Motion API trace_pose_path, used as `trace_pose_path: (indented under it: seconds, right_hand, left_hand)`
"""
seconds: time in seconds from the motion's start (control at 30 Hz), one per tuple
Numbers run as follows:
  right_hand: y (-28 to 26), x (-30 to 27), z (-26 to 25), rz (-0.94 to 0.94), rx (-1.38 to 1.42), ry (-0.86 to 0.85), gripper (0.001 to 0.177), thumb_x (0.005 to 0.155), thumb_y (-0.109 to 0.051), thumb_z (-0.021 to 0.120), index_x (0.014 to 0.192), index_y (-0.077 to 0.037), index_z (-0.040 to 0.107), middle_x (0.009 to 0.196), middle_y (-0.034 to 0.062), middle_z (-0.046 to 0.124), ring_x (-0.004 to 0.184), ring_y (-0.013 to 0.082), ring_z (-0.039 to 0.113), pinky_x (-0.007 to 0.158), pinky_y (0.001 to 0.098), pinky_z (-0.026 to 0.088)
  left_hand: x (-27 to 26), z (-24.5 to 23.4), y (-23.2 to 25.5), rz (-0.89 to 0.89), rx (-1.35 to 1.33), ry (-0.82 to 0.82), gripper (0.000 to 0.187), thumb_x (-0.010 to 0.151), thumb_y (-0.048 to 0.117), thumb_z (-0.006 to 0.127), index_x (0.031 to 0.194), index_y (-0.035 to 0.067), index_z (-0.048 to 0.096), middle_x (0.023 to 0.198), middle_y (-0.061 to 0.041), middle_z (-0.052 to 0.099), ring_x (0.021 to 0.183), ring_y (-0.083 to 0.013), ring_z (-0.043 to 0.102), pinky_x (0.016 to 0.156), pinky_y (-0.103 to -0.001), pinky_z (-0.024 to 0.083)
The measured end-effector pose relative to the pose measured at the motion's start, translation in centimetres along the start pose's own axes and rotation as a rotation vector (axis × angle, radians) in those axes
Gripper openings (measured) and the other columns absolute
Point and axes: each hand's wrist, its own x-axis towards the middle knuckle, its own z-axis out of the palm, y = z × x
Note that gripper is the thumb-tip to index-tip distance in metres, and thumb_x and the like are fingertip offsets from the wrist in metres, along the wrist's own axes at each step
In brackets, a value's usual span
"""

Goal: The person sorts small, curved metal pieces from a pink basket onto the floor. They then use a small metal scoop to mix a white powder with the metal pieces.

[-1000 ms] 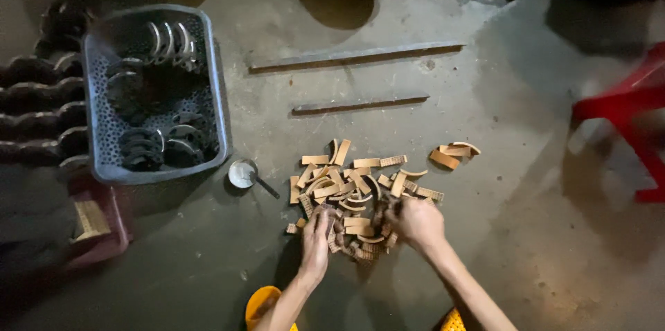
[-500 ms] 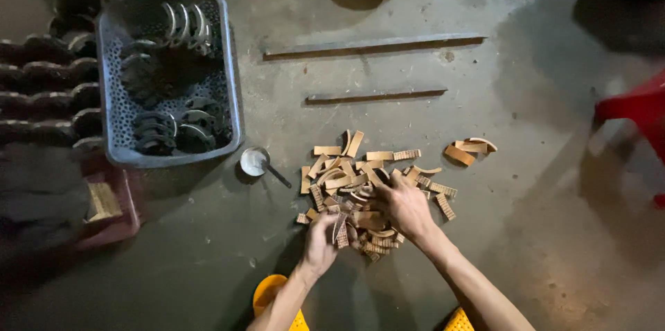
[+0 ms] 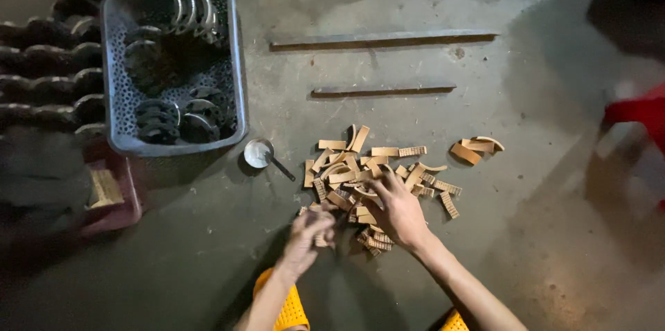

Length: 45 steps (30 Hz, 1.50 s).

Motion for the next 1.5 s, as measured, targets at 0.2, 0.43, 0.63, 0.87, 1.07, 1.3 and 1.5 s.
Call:
trace_pose_path:
  seconds: [0.2, 0.43, 0.63, 0.87, 1.07, 1.3, 1.5]
  right_hand:
    - [5.4, 2.8, 4.2, -0.14, -0.482, -0.109, 0.053, 0.085, -0.019, 0.07, 0.136, -0.013, 0.057, 0.149, 0.0216, 0.043, 0.127, 0.0379, 0.05, 0.107, 0.0558, 0.045]
    - [8.1, 0.0, 1.9, 0.142, -0.379, 0.072, 0.02, 0.101, -0.023, 0.061, 0.106, -0.005, 0.069, 0.089, 0.0094, 0.069, 0.071, 0.0178, 0.062, 0.068, 0.0348, 0.058]
    - [5.9, -1.9, 2.6, 0.005, -0.245, 0.188, 0.033, 0.08, -0.016, 0.078, 0.113, -0.012, 0.072, 0.108, 0.0153, 0.066, 0.1, 0.0307, 0.067, 0.079, 0.0412, 0.06]
    - [5.6, -2.5, 7.3, -0.305, -0.24, 0.12, 0.063, 0.067, -0.022, 0.084, 0.126, -0.015, 0.065, 0.127, 0.016, 0.06, 0.116, 0.0391, 0.057, 0.08, 0.0531, 0.054]
    - [6.5, -1.0, 5.7, -0.265, -0.437, 0.08, 0.032, 0.071, -0.024, 0.077, 0.101, -0.018, 0.07, 0.113, 0.0095, 0.059, 0.109, 0.0318, 0.054, 0.083, 0.0443, 0.045]
    - [5.4, -2.9, 1.9, 0.212, 0.167, 0.242, 0.013, 0.089, -0.021, 0.076, 0.102, -0.018, 0.076, 0.094, 0.0086, 0.071, 0.083, 0.032, 0.072, 0.071, 0.0409, 0.058]
    - [5.6, -4.4, 0.0, 0.387, 0.321, 0.264, 0.011, 0.097, -0.017, 0.072, 0.098, -0.008, 0.078, 0.084, 0.0146, 0.075, 0.077, 0.031, 0.075, 0.071, 0.0397, 0.063]
  left_hand:
    - [-1.3, -3.9, 1.8, 0.201, 0.341, 0.062, 0.031, 0.089, 0.005, 0.064, 0.119, 0.0, 0.068, 0.077, -0.01, 0.064, 0.051, -0.0159, 0.055, 0.043, -0.03, 0.05]
    - [3.0, -2.8, -1.5, 0.891, 1.284, 0.056, 0.036, 0.082, -0.007, 0.073, 0.115, 0.0, 0.063, 0.131, -0.018, 0.065, 0.081, -0.0227, 0.073, 0.053, -0.025, 0.065]
    - [4.2, 0.2, 0.6, 0.989, 1.925, -0.156, 0.035, 0.089, -0.003, 0.064, 0.122, 0.006, 0.056, 0.13, -0.013, 0.062, 0.108, -0.0342, 0.069, 0.077, -0.044, 0.065]
    - [2.5, 0.0, 0.6, 0.752, 1.348, 0.064, 0.037, 0.085, -0.003, 0.072, 0.12, 0.008, 0.063, 0.091, -0.018, 0.072, 0.072, -0.0309, 0.074, 0.056, -0.036, 0.063]
    - [-0.5, 1.7, 2.6, 0.335, 0.683, 0.365, 0.025, 0.076, -0.004, 0.081, 0.099, 0.001, 0.073, 0.069, -0.02, 0.074, 0.048, -0.0212, 0.068, 0.034, -0.031, 0.057]
    - [0.2, 2.0, 1.6, 0.22, 0.222, 0.35, 0.028, 0.078, 0.001, 0.084, 0.1, -0.007, 0.067, 0.071, -0.018, 0.068, 0.049, -0.0227, 0.064, 0.033, -0.034, 0.055]
    - [1.0, 4.9, 1.8, 0.322, 0.309, 0.28, 0.035, 0.082, 0.008, 0.085, 0.107, -0.002, 0.064, 0.069, -0.016, 0.069, 0.051, -0.0201, 0.068, 0.041, -0.032, 0.058]
